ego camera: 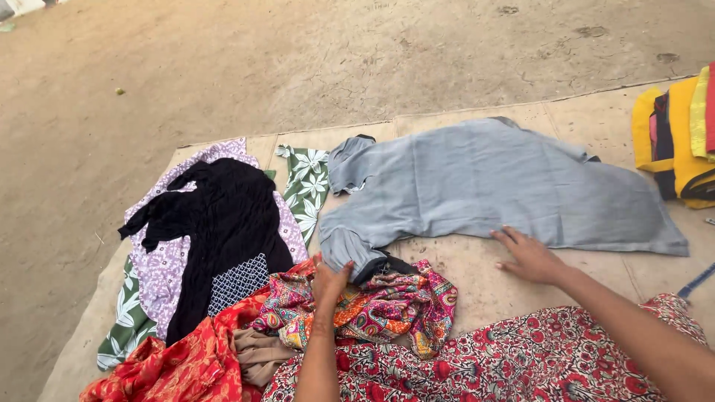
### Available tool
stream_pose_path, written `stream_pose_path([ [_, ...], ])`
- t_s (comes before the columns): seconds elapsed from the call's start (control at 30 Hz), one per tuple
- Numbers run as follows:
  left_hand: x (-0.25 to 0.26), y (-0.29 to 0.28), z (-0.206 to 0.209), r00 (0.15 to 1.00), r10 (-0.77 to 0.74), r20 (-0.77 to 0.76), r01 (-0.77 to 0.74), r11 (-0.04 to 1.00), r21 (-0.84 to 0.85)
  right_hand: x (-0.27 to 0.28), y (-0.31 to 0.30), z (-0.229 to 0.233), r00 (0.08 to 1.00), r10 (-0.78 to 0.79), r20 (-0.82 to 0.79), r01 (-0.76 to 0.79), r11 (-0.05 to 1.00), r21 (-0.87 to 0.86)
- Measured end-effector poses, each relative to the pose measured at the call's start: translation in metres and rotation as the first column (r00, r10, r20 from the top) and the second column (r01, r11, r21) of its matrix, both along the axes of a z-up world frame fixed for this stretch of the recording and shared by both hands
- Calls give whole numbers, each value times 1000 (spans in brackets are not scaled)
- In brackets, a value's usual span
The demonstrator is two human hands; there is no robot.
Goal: The person folds clean clothes one at a time on a mat spread on the ground, smoothing each garment flat, folding sleeves and sides inward, and placing finished folded pieces onto a pile of folded clothes at the side.
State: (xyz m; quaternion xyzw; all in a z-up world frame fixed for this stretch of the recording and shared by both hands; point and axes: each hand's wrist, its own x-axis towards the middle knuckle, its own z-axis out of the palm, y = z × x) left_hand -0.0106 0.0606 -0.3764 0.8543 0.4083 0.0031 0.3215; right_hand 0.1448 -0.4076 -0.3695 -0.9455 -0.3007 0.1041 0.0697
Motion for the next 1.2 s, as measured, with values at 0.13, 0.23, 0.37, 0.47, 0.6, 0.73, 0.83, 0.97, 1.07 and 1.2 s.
stream_pose_path([
  [0.13,5,1,3,987,159,-8,-158,973,-170,3,-9,-13,970,-49,237,34,997,65],
  [0.23,10,9,12,877,392,277,-171,794,-584,17,-21,-15,954,-128,272,140,990,-27],
  [0.37,0,27,28,731,454,509,-102,810,-577,29,-38,-18,934,-114,338,164,979,-124],
  [0.47,-17,34,47,754,477,452,-131,783,-608,32,-46,-14,929,-134,345,173,981,-84],
  [0.6,-60,31,67,767,349,539,-183,924,-337,9,-56,-4,848,-141,511,-24,953,303],
  [0.73,-122,28,60,850,122,512,-131,991,-18,-33,-63,4,936,172,306,-225,963,146],
  [0.83,-144,27,43,950,-43,309,-25,977,214,-52,-54,7,984,169,-61,-174,981,-86],
  [0.97,-143,24,46,983,39,181,-83,966,244,-57,-49,10,971,215,107,-216,976,-6],
  [1.07,-135,12,67,978,168,125,-171,985,20,-59,-57,5,975,205,91,-209,977,37],
  [1.2,-132,7,92,876,407,259,-206,801,-562,-53,-64,-5,978,206,-8,-204,974,98],
])
